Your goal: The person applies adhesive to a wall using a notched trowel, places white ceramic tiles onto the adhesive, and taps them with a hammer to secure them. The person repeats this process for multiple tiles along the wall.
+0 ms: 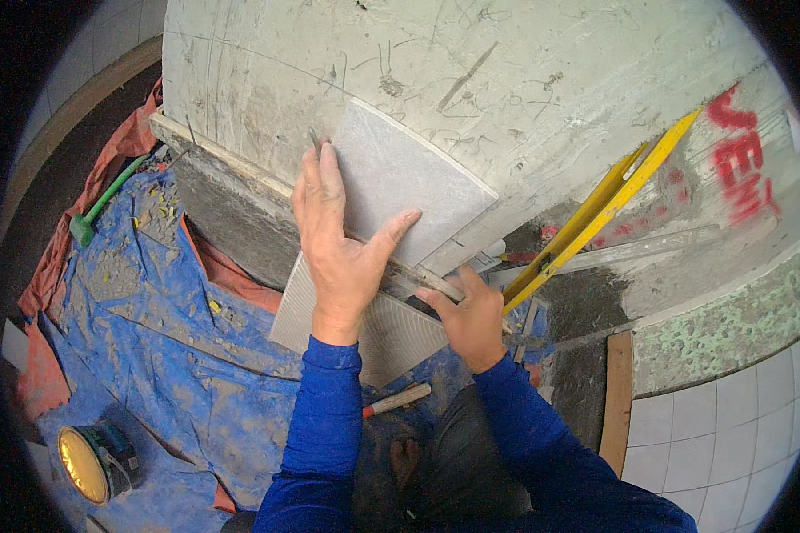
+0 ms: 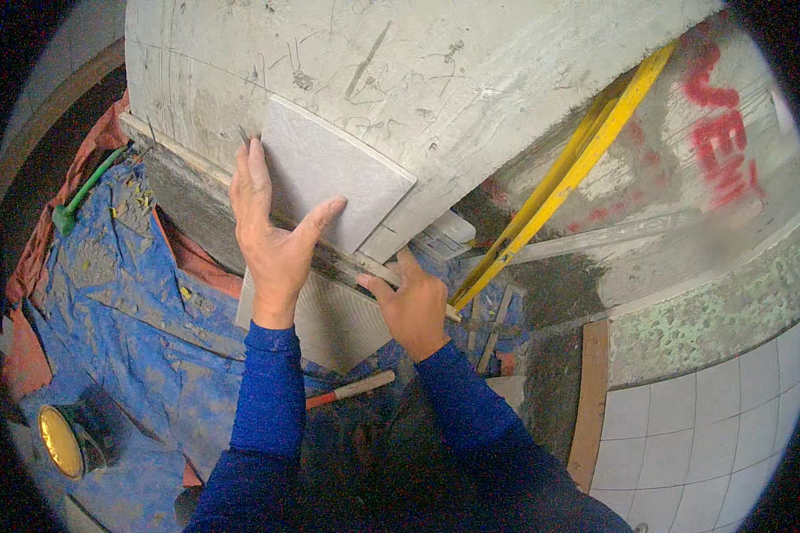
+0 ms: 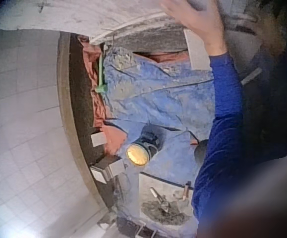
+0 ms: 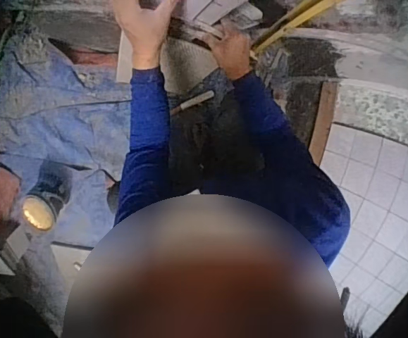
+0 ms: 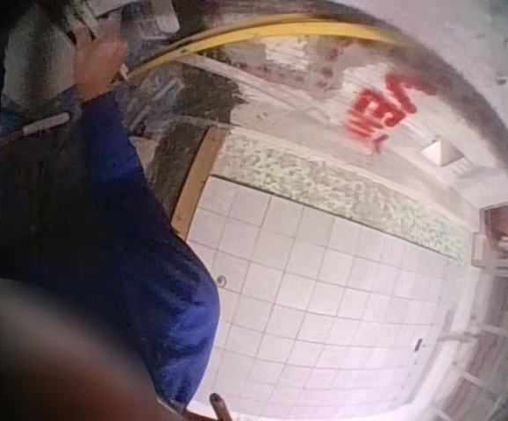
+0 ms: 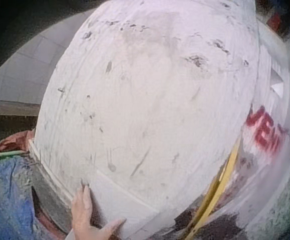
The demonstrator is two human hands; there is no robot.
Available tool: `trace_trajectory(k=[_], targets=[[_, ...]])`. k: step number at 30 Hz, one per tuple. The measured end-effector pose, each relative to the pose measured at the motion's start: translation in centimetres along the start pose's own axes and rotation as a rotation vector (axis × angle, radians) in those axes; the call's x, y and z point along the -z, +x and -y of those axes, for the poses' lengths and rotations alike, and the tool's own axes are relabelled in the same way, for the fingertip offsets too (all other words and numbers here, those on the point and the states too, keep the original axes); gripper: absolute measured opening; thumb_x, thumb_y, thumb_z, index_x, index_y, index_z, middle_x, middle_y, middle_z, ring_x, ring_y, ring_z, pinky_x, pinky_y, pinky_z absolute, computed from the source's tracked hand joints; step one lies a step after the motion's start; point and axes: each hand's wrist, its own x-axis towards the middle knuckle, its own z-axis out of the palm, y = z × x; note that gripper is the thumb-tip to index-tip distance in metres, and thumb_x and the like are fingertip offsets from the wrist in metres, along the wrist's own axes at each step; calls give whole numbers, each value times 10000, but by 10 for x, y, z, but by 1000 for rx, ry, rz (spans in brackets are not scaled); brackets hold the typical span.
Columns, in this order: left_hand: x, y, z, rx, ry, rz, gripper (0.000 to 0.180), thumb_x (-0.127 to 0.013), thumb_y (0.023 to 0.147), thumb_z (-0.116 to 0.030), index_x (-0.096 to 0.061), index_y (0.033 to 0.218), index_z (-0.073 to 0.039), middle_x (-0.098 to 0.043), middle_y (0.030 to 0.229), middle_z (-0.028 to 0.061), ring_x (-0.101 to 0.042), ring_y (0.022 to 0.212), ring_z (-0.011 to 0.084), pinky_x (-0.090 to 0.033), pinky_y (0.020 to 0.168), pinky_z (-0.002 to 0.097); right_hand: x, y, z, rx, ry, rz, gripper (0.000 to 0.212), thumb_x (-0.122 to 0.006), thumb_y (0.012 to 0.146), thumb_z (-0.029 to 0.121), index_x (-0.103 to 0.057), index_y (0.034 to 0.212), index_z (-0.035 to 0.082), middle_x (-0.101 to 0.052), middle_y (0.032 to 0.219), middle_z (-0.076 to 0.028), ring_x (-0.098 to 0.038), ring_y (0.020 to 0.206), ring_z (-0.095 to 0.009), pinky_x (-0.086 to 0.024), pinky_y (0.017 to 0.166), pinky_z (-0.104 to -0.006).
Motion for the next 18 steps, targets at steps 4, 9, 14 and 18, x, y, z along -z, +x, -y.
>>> trace_trajectory(k=[4,9,14,18], targets=[[1,1,0,43,-39,2,1074,-974,680,-322,-466,1584,-42,-453,1613,264,-419,1505,402,-308,1246,478,-1,1,-1,2,-11,-6,379,-860,830,229,-697,1064,-20,-791,941,-196,-786,840,-308,-584,739,-388],[2,1,-1,29,-11,6,1044,-960,704,-323,-469,1570,-8,-468,1597,266,-427,1485,421,-341,1220,494,0,-1,-3,11,-15,11,387,-859,835,231,-697,1082,-20,-791,954,-198,-785,845,-303,-581,737,-387],[3,2,-2,24,-14,12,1033,-953,714,-324,-469,1561,15,-473,1583,280,-433,1469,433,-360,1203,508,-3,-1,-6,31,-5,-22,371,-861,841,218,-690,1065,-24,-789,941,-198,-779,834,-290,-573,732,-381],[5,3,-4,21,-6,15,1038,-955,711,-326,-468,1557,25,-475,1571,295,-433,1462,448,-362,1201,517,-3,-1,-3,14,2,-6,356,-872,832,200,-681,1024,-31,-788,928,-196,-769,807,-274,-563,722,-371]])
